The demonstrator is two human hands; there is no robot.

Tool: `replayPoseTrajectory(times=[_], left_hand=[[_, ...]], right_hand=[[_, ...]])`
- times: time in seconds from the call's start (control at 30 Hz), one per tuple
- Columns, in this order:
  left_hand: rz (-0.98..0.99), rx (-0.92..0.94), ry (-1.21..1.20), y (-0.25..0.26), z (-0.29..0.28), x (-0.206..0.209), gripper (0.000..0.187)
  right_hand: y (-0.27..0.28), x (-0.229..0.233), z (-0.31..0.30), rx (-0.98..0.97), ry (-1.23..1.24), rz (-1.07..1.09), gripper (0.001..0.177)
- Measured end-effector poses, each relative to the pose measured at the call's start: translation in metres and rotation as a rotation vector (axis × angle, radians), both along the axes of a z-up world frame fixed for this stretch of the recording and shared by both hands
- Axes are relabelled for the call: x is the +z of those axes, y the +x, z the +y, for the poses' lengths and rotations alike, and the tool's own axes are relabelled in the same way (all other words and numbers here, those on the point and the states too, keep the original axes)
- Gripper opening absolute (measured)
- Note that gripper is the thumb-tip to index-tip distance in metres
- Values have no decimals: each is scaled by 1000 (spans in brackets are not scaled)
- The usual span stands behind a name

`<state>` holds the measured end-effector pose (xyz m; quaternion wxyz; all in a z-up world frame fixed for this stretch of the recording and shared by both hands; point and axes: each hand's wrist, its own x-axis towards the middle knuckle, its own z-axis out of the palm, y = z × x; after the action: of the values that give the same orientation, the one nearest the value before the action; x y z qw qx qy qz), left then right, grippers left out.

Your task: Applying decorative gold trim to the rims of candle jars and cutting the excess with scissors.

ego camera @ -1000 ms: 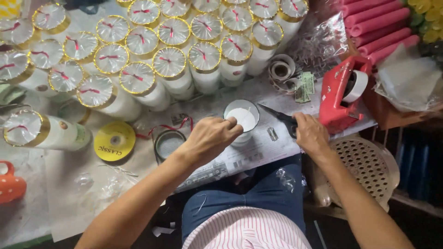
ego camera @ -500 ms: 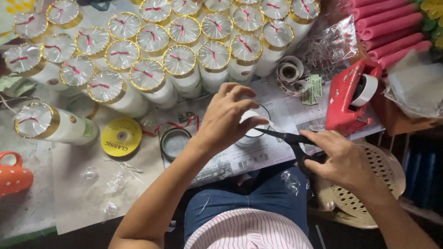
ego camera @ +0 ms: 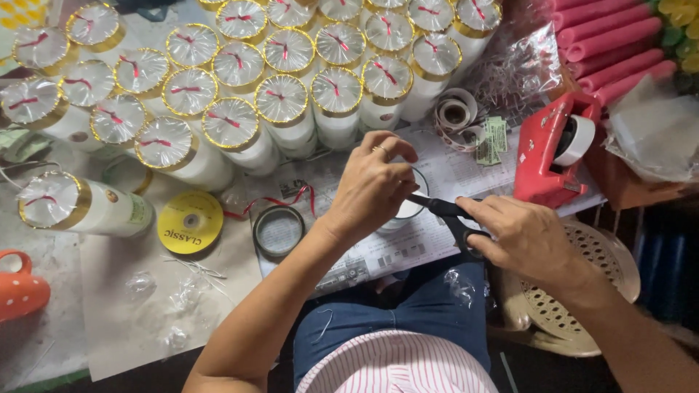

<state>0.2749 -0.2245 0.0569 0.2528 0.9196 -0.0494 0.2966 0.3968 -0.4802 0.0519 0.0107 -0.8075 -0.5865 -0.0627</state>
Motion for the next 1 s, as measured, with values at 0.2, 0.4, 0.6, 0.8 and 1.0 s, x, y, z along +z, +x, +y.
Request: replayPoseTrajectory(times=[0.2,0.4,0.6,0.8,1.0], left_hand=[[-151,0,-222,-17,7,42,17],[234,-333,-384,-67,-43,45,20],[593,-313,-433,-93,-80,-17,31],[720,-202,-535,-113,-72,-20,42],[755,-188,-573,-112,-76,-34,37]], right_hand=[[0,28,-18,-119,15,240,55],[19,-8,-21,-553,-133,461,56],[44,-97,6,-534,-156,543,36],[92,-129,36,-669,-18,592,35],[120,-148,64,-1002,242,560,43]])
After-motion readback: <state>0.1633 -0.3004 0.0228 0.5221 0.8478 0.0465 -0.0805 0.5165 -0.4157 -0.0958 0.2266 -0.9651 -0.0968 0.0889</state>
